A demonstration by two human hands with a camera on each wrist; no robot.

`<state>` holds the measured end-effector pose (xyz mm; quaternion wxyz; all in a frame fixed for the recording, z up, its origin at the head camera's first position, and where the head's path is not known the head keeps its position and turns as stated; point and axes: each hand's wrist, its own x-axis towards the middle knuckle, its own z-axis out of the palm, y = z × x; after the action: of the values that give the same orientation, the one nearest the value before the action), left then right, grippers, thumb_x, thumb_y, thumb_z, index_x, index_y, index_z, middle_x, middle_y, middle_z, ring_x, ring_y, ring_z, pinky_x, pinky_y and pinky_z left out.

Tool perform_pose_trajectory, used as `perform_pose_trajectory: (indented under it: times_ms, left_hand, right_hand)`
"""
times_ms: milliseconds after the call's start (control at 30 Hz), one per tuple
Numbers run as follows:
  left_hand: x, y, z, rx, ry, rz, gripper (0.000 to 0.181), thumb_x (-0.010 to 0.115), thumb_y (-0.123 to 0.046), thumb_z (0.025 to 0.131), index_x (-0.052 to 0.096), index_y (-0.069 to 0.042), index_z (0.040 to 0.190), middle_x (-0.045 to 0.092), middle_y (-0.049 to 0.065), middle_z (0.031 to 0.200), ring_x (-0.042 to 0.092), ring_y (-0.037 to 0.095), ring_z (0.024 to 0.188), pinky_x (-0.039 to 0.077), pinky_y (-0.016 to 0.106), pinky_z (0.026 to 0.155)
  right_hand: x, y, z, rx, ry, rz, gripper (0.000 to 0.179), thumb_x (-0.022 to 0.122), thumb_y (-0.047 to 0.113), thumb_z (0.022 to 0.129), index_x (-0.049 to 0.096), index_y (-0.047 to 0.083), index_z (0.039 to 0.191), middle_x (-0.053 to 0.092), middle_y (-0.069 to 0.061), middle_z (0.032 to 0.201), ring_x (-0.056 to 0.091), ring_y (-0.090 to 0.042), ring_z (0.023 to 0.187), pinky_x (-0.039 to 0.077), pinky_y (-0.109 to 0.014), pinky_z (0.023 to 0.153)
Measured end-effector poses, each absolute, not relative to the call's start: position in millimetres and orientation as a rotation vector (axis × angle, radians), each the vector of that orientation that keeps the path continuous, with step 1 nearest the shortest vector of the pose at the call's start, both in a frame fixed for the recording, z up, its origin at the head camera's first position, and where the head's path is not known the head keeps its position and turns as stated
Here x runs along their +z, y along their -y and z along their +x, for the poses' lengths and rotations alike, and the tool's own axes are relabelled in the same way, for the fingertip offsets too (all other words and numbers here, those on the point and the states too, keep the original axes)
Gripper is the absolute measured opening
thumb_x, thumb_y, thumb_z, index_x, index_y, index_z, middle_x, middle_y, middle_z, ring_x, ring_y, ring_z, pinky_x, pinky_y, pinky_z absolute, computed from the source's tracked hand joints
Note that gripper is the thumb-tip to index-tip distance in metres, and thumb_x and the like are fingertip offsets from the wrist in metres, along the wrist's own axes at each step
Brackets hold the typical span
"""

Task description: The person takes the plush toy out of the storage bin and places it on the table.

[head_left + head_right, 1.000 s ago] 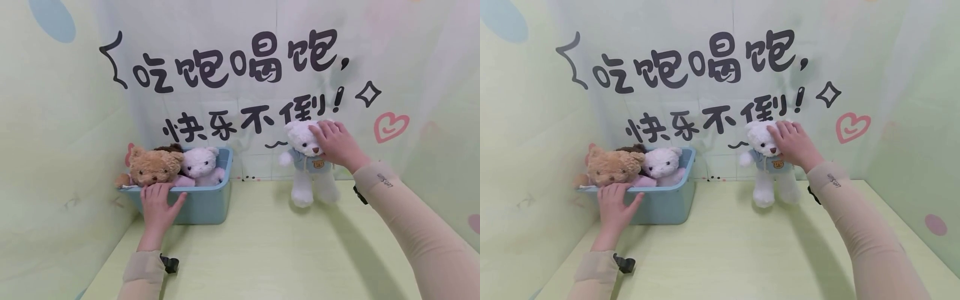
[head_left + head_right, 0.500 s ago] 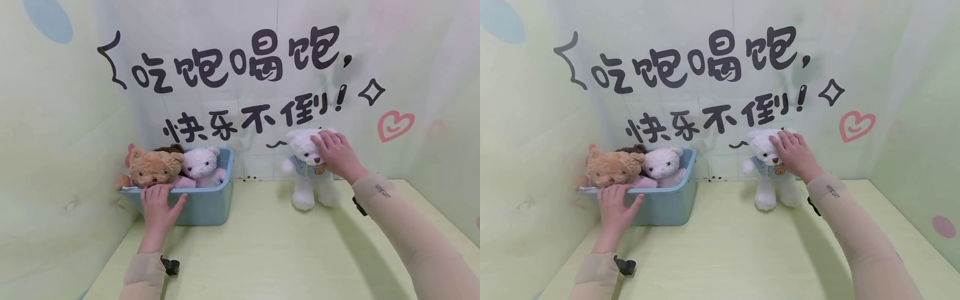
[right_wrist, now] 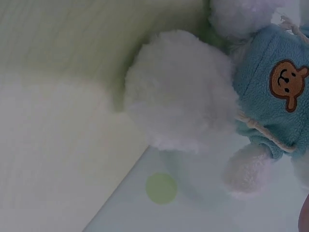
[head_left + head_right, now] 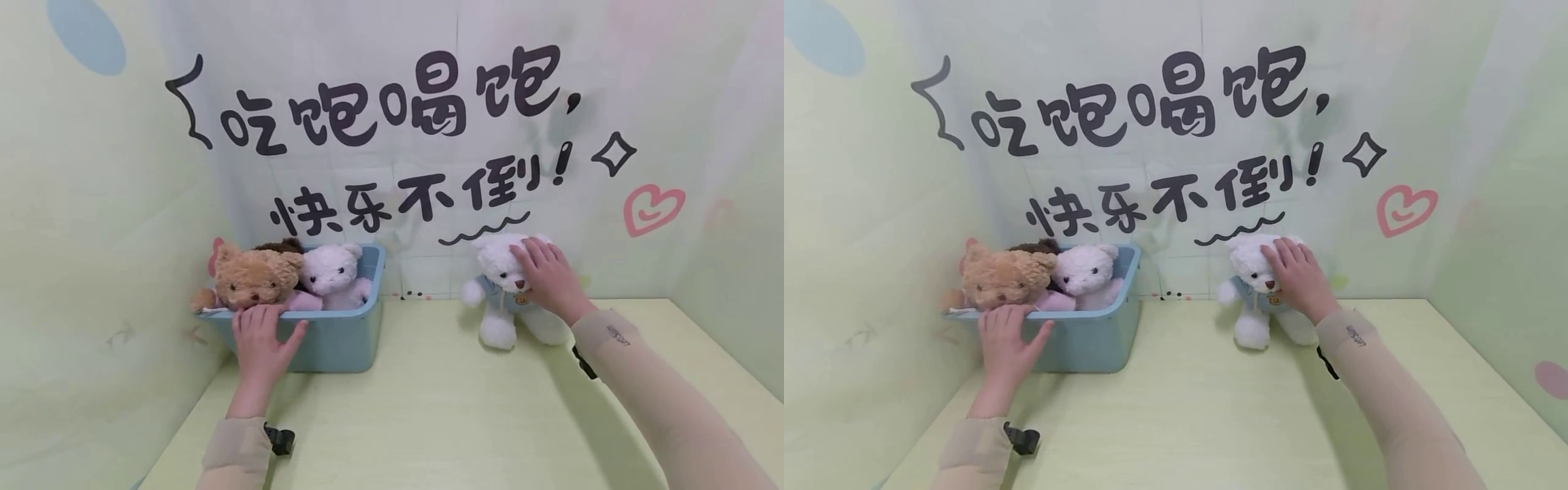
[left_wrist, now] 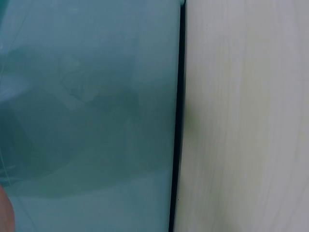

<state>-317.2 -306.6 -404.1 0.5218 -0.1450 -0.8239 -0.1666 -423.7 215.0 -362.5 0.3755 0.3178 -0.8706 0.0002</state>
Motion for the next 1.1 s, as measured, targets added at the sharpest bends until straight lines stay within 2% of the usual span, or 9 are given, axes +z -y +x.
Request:
perform_pose_trajectory:
  times_ms: [233, 467, 800, 933, 1100]
  left_hand:
    - [-404, 307, -317, -0.411, 1.972, -0.351, 0.069, 0.046, -0.065, 0.092, 0.059, 0.002, 0.099, 0.056, 0.02, 0.093, 0.047, 0.042, 0.095, 0.02, 0.062, 0.1]
    - [-403, 307, -317, -0.415, 1.947, -0.353, 0.067, 0.047, -0.063, 0.092, 0.059, 0.003, 0.099, 0.056, 0.021, 0.091, 0.047, 0.043, 0.095, 0.02, 0.063, 0.099]
    - [-403, 308, -317, -0.417, 1.959, -0.355, 0.068, 0.045, -0.064, 0.092, 0.058, 0.002, 0.099, 0.056, 0.02, 0.093, 0.047, 0.043, 0.096, 0.019, 0.063, 0.101]
    - [-402, 309, -316, -0.418, 1.97, -0.355, 0.068, 0.044, -0.064, 0.092, 0.058, 0.002, 0.098, 0.055, 0.02, 0.093, 0.046, 0.043, 0.095, 0.019, 0.063, 0.101]
    - [-402, 309, -315, -0.422, 1.974, -0.363, 0.067, 0.045, -0.063, 0.092, 0.058, 0.002, 0.098, 0.055, 0.02, 0.093, 0.046, 0.043, 0.095, 0.019, 0.063, 0.101]
  right_hand:
    - [-375, -216, -424, 0.097, 2.285, 0.736, 0.101, 0.092, 0.012, 0.056, 0.029, 0.004, 0.136, 0.037, -0.028, 0.134, 0.033, -0.046, 0.126, 0.026, -0.059, 0.102]
    - [-373, -215, -423, 0.096, 2.291, 0.716, 0.093, 0.087, 0.007, 0.061, 0.032, 0.003, 0.135, 0.038, -0.029, 0.134, 0.035, -0.047, 0.126, 0.029, -0.06, 0.1]
    - [-368, -210, -422, 0.219, 2.513, 0.573, 0.099, 0.083, 0.031, 0.068, 0.027, 0.004, 0.145, 0.025, -0.028, 0.148, 0.023, -0.046, 0.137, 0.023, -0.061, 0.105]
    - [-365, -206, -420, 0.187, 2.553, 0.545, 0.099, 0.082, 0.029, 0.069, 0.025, 0.005, 0.146, 0.023, -0.029, 0.15, 0.02, -0.045, 0.138, 0.023, -0.062, 0.104]
    - [-363, -201, -416, 0.141, 2.55, 0.505, 0.099, 0.086, 0.022, 0.067, 0.026, 0.004, 0.144, 0.027, -0.03, 0.146, 0.023, -0.047, 0.136, 0.026, -0.063, 0.1]
